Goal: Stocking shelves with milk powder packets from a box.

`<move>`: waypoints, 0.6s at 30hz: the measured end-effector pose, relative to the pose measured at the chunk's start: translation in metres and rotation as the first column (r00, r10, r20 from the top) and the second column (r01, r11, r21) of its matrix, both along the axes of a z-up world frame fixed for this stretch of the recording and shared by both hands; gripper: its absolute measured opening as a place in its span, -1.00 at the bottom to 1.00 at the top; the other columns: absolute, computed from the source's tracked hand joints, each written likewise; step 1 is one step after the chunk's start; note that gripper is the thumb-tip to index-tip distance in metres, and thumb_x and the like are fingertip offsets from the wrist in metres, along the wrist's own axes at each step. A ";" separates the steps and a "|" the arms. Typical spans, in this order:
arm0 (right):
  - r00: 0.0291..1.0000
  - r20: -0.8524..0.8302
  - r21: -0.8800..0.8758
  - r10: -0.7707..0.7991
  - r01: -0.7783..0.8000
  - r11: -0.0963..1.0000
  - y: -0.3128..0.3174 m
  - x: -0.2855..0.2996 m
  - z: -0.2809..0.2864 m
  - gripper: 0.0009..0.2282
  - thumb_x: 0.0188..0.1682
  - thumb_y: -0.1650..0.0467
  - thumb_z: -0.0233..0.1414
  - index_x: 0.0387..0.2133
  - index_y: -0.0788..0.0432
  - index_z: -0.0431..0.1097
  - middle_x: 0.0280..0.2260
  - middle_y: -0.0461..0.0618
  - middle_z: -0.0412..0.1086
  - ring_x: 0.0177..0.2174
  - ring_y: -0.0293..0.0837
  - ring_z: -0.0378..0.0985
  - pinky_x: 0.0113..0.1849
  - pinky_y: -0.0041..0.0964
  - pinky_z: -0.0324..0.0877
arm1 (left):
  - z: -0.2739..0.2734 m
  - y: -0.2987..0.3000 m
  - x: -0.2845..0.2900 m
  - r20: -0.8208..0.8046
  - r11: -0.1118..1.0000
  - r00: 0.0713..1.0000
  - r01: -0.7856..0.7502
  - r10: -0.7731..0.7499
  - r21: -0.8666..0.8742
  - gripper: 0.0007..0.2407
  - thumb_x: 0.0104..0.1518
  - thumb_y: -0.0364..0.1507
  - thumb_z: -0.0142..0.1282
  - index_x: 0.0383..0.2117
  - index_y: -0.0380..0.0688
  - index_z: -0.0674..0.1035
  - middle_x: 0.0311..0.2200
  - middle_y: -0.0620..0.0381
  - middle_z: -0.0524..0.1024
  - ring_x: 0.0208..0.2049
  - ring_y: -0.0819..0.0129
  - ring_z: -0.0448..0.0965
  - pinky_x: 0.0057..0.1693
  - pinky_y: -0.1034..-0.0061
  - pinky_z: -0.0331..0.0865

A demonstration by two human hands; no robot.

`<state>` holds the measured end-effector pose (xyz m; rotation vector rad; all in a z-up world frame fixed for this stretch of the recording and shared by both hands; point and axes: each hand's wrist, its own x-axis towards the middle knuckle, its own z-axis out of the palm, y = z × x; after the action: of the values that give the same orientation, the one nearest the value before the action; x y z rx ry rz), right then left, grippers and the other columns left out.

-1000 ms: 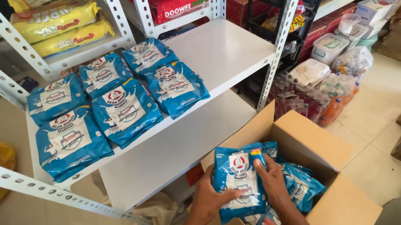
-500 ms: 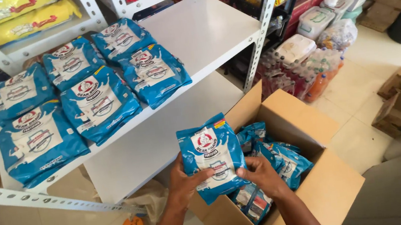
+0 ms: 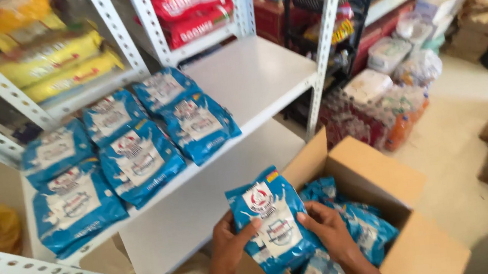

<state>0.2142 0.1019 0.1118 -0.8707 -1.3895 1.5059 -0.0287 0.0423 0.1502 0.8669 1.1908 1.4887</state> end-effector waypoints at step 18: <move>1.000 0.005 -0.162 -0.010 0.010 0.987 0.095 0.014 0.170 -0.58 -0.14 0.31 0.21 -0.07 0.38 0.48 -0.24 0.14 0.59 -0.27 -0.11 0.64 -0.12 -0.22 0.51 | 0.178 0.112 -0.012 -0.240 0.997 0.969 0.042 -0.056 -0.061 -0.36 -0.24 -0.38 0.44 0.08 -0.06 0.39 -0.22 0.02 0.62 -0.26 0.22 0.71 -0.26 0.33 0.64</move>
<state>0.2280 0.1967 0.2818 -0.9791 -1.2767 1.6270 -0.0407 0.1546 0.3282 1.0548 1.3709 1.3313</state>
